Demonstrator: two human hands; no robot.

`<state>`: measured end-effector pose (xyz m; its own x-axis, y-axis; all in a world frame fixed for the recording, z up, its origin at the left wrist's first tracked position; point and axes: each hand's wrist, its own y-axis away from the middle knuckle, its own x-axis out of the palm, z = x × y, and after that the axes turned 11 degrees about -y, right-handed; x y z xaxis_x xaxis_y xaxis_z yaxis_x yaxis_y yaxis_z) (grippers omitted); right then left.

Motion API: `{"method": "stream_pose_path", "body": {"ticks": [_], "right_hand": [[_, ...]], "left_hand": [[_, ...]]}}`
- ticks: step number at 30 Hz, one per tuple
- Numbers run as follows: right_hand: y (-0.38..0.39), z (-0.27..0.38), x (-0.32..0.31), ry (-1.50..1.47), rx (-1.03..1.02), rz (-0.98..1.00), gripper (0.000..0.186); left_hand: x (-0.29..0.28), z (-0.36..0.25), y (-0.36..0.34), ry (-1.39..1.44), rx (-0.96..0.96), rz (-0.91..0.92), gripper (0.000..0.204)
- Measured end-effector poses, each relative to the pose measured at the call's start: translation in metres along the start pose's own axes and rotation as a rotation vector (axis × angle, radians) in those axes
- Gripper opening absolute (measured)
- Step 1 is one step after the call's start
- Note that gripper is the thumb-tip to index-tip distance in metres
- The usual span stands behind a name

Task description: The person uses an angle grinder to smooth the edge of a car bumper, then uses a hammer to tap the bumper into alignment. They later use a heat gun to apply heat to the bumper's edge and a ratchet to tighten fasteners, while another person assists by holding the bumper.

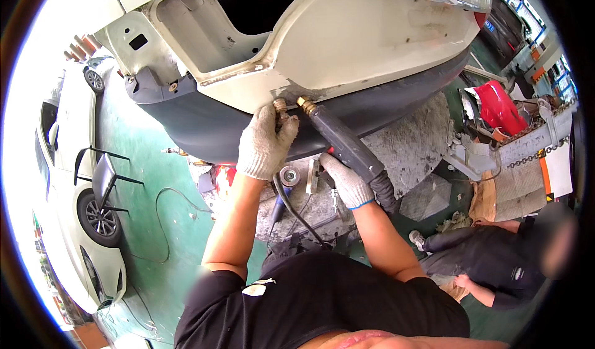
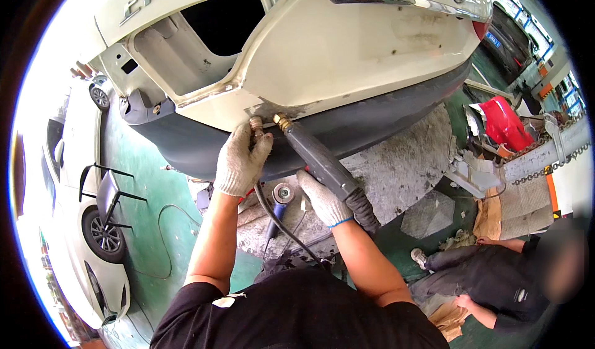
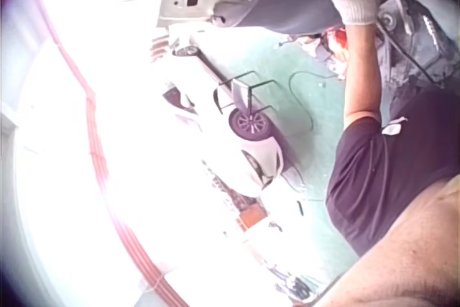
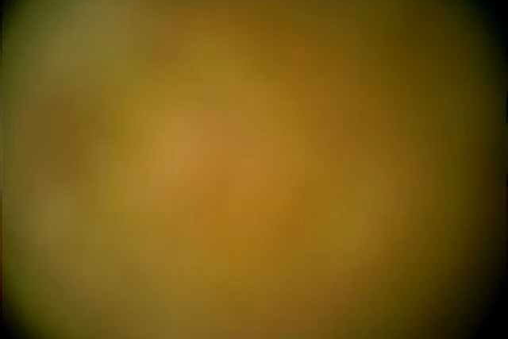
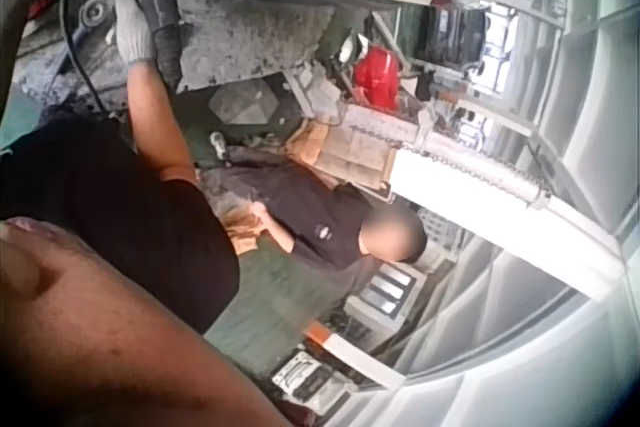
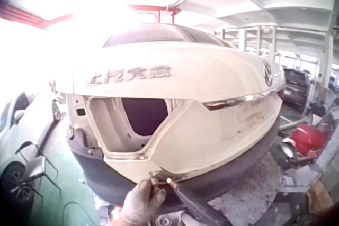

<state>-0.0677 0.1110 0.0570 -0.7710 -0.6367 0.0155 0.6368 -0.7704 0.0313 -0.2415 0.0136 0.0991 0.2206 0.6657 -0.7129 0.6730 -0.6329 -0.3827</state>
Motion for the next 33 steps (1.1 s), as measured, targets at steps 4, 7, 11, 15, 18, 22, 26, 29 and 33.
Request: {"method": "stream_pose_path", "body": {"ticks": [4,7,11,15,18,22,26,29,33], "right_hand": [[-0.003,-0.009,-0.013,0.094,-0.024,0.044,0.018],[0.018,-0.018,-0.031,-0.229,0.011,-0.012,0.019],[0.077,-0.051,-0.086,-0.344,0.303,-0.108,0.024],[0.164,-0.114,-0.143,-0.286,0.409,-0.243,0.031],[0.238,-0.174,-0.172,-0.36,0.541,-0.484,0.027],[0.33,-0.252,-0.208,-0.513,0.783,-0.642,0.033],[0.365,-0.278,-0.214,-0.342,0.853,-0.697,0.044],[0.361,-0.279,-0.209,-0.311,0.845,-0.681,0.024],[0.354,-0.267,-0.2,-0.266,0.79,-0.615,0.031]], "left_hand": [[0.0,0.001,-0.005,0.013,-0.045,0.071,0.04],[0.004,-0.001,-0.006,0.193,-0.164,0.068,0.041],[0.009,-0.014,0.005,0.261,-0.264,-0.074,0.042],[0.021,-0.018,0.01,0.535,-0.184,-0.222,0.03],[0.017,-0.023,0.018,0.359,-0.179,-0.286,0.029],[0.004,-0.005,0.0,0.527,-0.259,-0.245,0.039],[0.002,-0.024,-0.013,0.192,-0.336,-0.055,0.044],[0.01,-0.011,-0.022,0.107,-0.315,-0.153,0.041],[0.016,-0.033,-0.013,-0.092,-0.224,-0.272,0.04]]}}
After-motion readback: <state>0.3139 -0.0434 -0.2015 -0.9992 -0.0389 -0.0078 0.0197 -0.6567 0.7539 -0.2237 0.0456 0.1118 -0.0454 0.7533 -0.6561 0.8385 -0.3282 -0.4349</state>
